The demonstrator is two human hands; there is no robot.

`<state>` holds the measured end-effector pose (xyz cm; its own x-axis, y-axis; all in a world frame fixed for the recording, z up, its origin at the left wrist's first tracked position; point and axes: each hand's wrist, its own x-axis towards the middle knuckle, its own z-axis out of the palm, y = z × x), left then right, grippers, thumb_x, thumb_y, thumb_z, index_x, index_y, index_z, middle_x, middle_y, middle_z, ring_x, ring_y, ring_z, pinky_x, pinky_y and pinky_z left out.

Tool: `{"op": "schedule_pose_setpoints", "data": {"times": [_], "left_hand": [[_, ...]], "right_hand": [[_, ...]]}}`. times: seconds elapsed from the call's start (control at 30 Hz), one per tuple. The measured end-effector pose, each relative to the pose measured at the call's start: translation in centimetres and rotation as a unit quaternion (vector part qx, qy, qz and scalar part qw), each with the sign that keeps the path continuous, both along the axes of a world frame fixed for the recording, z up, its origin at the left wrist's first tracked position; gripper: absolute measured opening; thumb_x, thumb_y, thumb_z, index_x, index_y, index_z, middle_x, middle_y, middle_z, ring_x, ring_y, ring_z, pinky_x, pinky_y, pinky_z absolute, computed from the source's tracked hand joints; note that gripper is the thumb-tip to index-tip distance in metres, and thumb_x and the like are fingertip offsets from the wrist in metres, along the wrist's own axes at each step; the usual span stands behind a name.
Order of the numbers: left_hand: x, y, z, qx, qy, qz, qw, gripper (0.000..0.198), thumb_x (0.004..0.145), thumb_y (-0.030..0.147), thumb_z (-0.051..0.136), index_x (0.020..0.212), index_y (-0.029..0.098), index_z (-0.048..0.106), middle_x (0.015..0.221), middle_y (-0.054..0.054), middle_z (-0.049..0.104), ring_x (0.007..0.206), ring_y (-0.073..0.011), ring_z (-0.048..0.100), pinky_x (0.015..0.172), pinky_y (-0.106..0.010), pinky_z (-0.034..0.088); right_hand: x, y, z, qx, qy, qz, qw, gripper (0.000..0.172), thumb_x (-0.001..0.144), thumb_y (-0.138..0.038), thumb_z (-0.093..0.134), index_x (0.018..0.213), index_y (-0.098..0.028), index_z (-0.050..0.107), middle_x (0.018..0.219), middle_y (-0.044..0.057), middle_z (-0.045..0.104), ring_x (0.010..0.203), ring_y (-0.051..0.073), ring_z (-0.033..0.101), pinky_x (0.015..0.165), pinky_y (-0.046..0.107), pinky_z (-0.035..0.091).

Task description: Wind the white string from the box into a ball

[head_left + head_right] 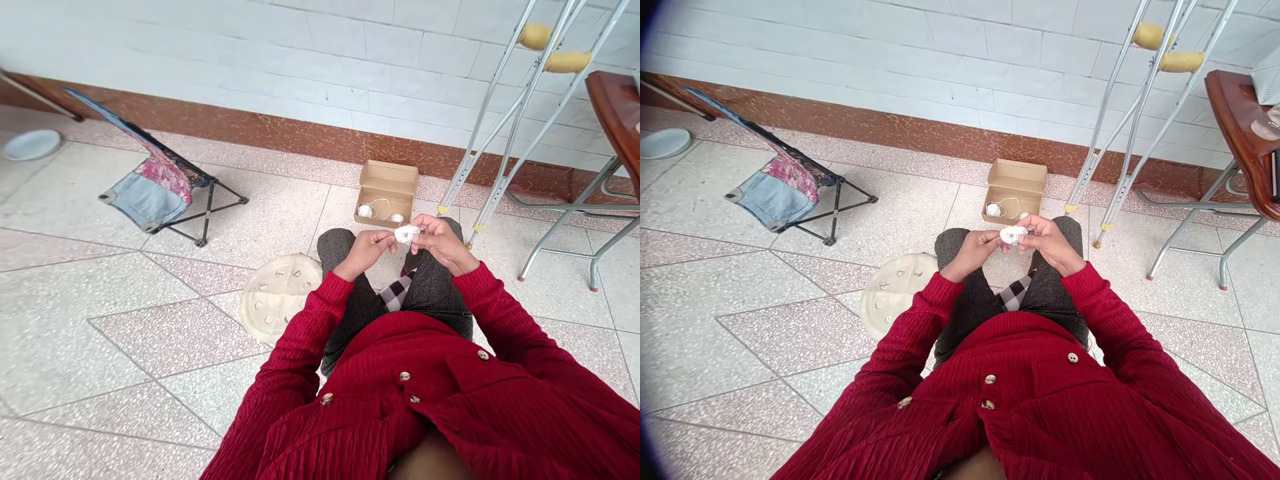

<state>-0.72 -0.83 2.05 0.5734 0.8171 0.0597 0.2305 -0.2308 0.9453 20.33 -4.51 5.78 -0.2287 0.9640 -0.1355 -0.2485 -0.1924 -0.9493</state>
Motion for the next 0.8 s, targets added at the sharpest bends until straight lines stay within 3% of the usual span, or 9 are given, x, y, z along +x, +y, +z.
{"op": "schedule_pose_setpoints", "data": {"times": [0.1,0.23,0.37,0.47,0.57,0.63,0.7,0.8], "left_hand": [[0.4,-0.9,0.1,-0.02,-0.007,-0.016,1.0,0.042,0.099,0.039,0.054,0.066,0.016,0.067,0.071,-0.002,0.071,0.07,-0.0142,0.064,0.076,-0.026,0.048],[-0.1,-1.5,1.2,-0.01,0.005,-0.018,1.0,0.043,0.1,0.036,0.051,0.064,0.016,0.062,0.069,-0.002,0.068,0.069,-0.0139,0.062,0.074,-0.026,0.047],[-1.2,-0.9,2.4,0.076,0.085,0.002,0.993,0.039,0.1,0.03,0.05,0.065,0.017,0.062,0.067,-0.001,0.066,0.066,-0.0143,0.059,0.074,-0.028,0.046],[-1.8,0.2,3.1,0.174,0.137,0.011,0.975,0.031,0.097,0.026,0.056,0.069,0.018,0.067,0.07,-0.003,0.068,0.073,-0.0181,0.061,0.09,-0.035,0.048],[-2.1,1.1,3.7,0.236,0.146,-0.008,0.961,0.025,0.096,0.021,0.058,0.073,0.019,0.07,0.077,-0.004,0.072,0.078,-0.0189,0.063,0.108,-0.043,0.041],[-2.2,1.5,3.9,0.234,0.123,-0.011,0.964,0.026,0.096,0.02,0.057,0.074,0.019,0.07,0.079,-0.003,0.073,0.078,-0.0176,0.063,0.111,-0.043,0.04],[-2.1,1.7,3.7,0.197,0.083,0.002,0.977,0.029,0.098,0.025,0.056,0.074,0.018,0.071,0.078,-0.002,0.072,0.078,-0.0171,0.063,0.102,-0.038,0.045],[-1.3,1.3,2.6,0.101,0.028,0.013,0.994,0.036,0.101,0.033,0.053,0.073,0.017,0.071,0.076,-0.002,0.072,0.075,-0.0163,0.063,0.082,-0.03,0.048]], "right_hand": [[-0.4,1.6,0.6,0.053,-0.022,-0.077,0.995,0.043,0.066,-0.042,0.094,0.092,-0.022,0.066,0.079,-0.002,0.07,0.058,0.011,0.061,0.06,0.027,0.057],[-1.1,3.5,-0.8,0.111,-0.121,-0.157,0.974,0.037,0.071,-0.042,0.087,0.091,-0.023,0.063,0.079,-0.001,0.069,0.06,0.013,0.059,0.06,0.029,0.054],[-1.7,3.5,-3.1,0.156,-0.295,-0.127,0.934,0.017,0.082,-0.032,0.073,0.092,-0.022,0.064,0.078,-0.001,0.064,0.063,0.014,0.055,0.061,0.029,0.047],[-1.8,2.5,-3.9,0.154,-0.36,-0.051,0.919,0.011,0.08,-0.024,0.07,0.089,-0.022,0.064,0.07,-0.003,0.059,0.06,0.014,0.051,0.06,0.028,0.043],[-1.5,1.4,-3.4,0.074,-0.245,0.06,0.965,0.021,0.076,-0.029,0.078,0.087,-0.022,0.062,0.067,-0.004,0.06,0.058,0.014,0.055,0.058,0.028,0.048],[-1.2,0.7,-2.5,0.018,-0.133,0.116,0.984,0.031,0.073,-0.036,0.084,0.089,-0.021,0.062,0.068,-0.003,0.064,0.057,0.014,0.059,0.057,0.028,0.052],[-1.1,0.1,-1.3,-0.013,-0.052,0.123,0.991,0.038,0.071,-0.04,0.089,0.092,-0.021,0.063,0.072,-0.002,0.068,0.058,0.013,0.061,0.059,0.028,0.055],[-1.3,0.1,0.3,-0.022,0.019,0.065,0.997,0.043,0.068,-0.041,0.093,0.093,-0.022,0.064,0.083,-0.001,0.072,0.065,0.013,0.064,0.064,0.029,0.059]]}}
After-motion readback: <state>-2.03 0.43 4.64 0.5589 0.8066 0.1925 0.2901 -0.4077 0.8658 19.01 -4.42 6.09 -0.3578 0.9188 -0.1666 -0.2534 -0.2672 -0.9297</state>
